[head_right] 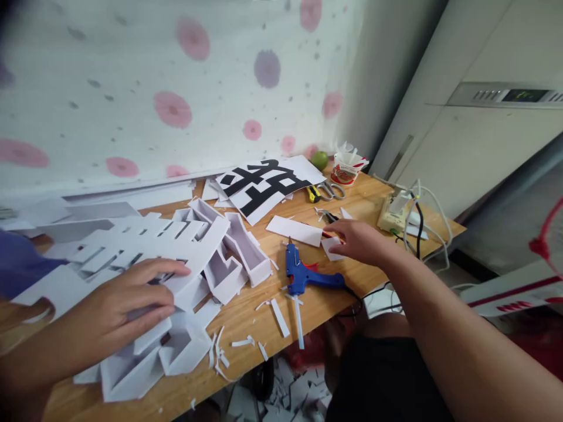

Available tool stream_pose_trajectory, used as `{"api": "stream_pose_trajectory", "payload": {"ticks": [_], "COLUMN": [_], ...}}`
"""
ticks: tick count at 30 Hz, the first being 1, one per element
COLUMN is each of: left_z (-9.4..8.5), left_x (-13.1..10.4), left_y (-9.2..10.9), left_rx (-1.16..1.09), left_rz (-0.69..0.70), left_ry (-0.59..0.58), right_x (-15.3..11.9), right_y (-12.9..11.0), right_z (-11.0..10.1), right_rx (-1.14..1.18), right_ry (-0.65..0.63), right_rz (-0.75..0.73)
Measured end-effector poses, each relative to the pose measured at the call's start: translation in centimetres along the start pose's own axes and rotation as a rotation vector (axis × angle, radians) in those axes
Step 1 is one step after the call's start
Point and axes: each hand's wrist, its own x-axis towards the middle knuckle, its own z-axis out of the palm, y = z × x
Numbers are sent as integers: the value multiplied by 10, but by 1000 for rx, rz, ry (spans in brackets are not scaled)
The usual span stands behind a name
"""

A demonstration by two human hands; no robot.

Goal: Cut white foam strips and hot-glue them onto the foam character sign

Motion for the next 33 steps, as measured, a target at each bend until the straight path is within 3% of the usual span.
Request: {"api": "stream_pose_trajectory", "payload": {"ticks": [4,8,12,15,17,20,23,29,33], "left_z": [-2,-1,-3,-7,-9,-9,-7,3,7], "left_x": [-2,-3,-4,-4,-4,-4,-2,3,1], "left_y": [1,-1,-1,3,7,16,26,36,29], "left_rx": [-2,-33,2,15,-29,-109,-146,-81,-98], "left_rz": [-11,-30,-28,-47,-71,-71,-21,-40,24], "left_ry": [-8,-13,16,87,180,318,345,193,187], "right_x": [7,4,-11,-27,-34,-30,-17,1,0], "right_y": [4,4,-7,-40,-75,-131,-173,-195,-195], "right_z": [13,18,6,-5,-10,-10,3,41,42], "right_rx": [-72,-104,-108,94,327,356,298,465,562], "right_ry": [-83,-17,106,277,352,267,261,175,111], "right_rz": [-11,63,99,113,-3,-289,-460,-408,-422]}}
